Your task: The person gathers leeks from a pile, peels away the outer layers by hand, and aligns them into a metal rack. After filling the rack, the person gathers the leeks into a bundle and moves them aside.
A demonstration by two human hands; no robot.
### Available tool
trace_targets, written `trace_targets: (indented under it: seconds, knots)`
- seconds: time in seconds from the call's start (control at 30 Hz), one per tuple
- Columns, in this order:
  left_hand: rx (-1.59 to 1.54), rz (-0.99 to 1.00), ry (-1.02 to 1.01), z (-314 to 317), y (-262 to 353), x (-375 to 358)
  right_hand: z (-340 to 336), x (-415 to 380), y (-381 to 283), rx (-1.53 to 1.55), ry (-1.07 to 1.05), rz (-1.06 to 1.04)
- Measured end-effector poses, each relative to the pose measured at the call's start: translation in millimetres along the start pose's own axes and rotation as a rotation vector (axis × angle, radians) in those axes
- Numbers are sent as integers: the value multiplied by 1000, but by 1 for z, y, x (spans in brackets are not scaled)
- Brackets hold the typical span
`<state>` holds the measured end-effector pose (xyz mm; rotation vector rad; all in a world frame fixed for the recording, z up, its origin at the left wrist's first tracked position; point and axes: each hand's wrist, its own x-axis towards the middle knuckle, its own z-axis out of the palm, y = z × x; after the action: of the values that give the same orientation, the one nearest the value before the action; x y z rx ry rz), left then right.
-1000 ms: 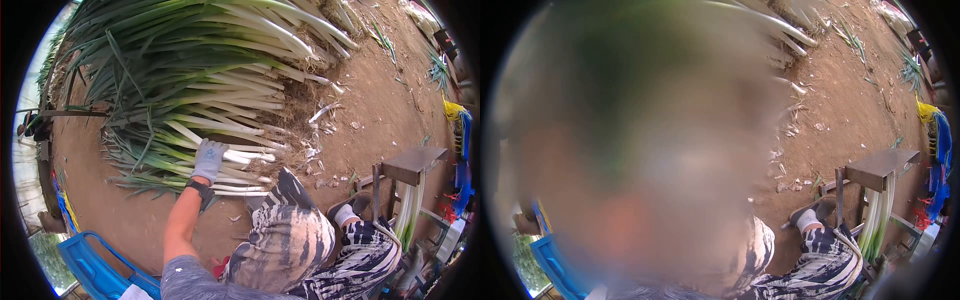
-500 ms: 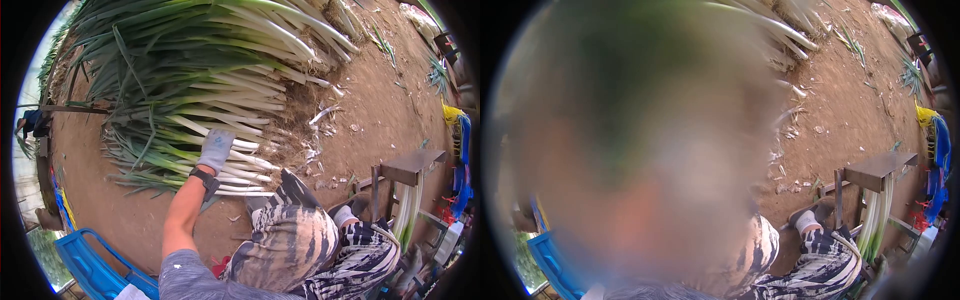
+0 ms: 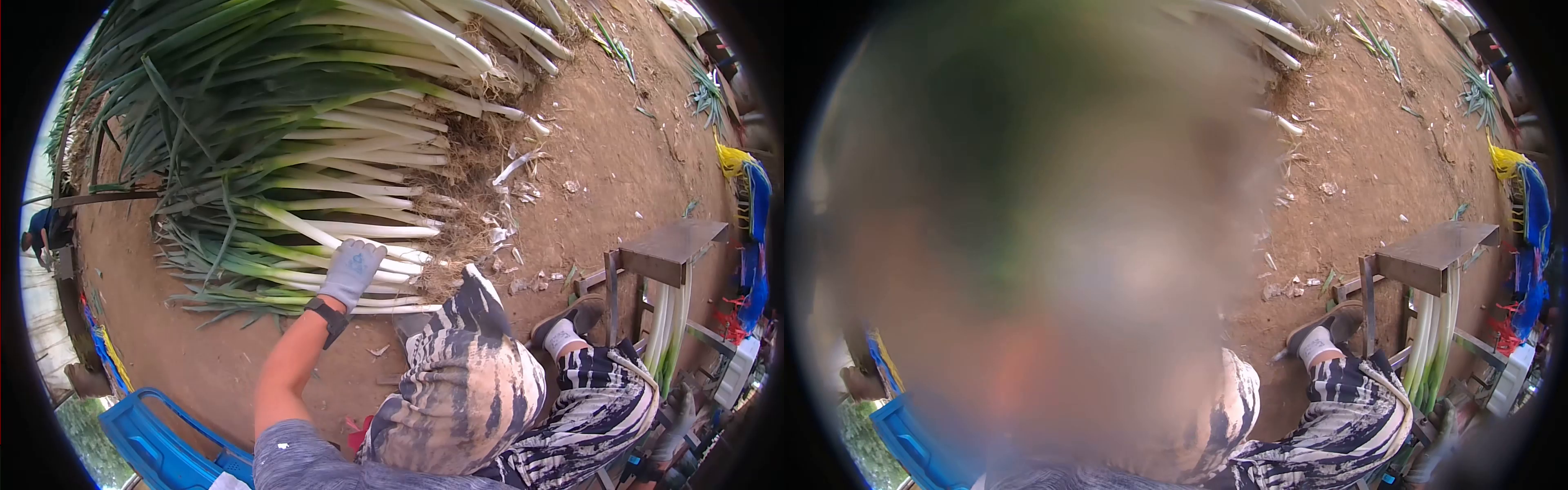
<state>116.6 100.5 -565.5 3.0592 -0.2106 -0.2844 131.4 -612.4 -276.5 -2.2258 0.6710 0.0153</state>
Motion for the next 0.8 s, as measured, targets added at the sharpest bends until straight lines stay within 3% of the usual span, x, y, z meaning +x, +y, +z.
trace_targets:
  seconds: [0.17,0.2,0.43,0.67,0.77,0.8]
  knots:
    - [-66,-96,119,-5,-8,39,12,-11,-17,-72,43,-1]
    - [-58,-151,-29,6,-14,51,13,-12,-18,-91,39,-12]
    - [-52,-301,-367,41,-18,109,2,-7,-5,-71,42,44]
    - [-17,-141,-487,47,-21,112,-6,-2,4,-71,41,75]
    - [-5,-44,-510,58,-17,120,-7,-2,5,-172,38,-16]
    - [-23,-93,-496,60,-13,119,-4,-4,2,-171,44,-20]
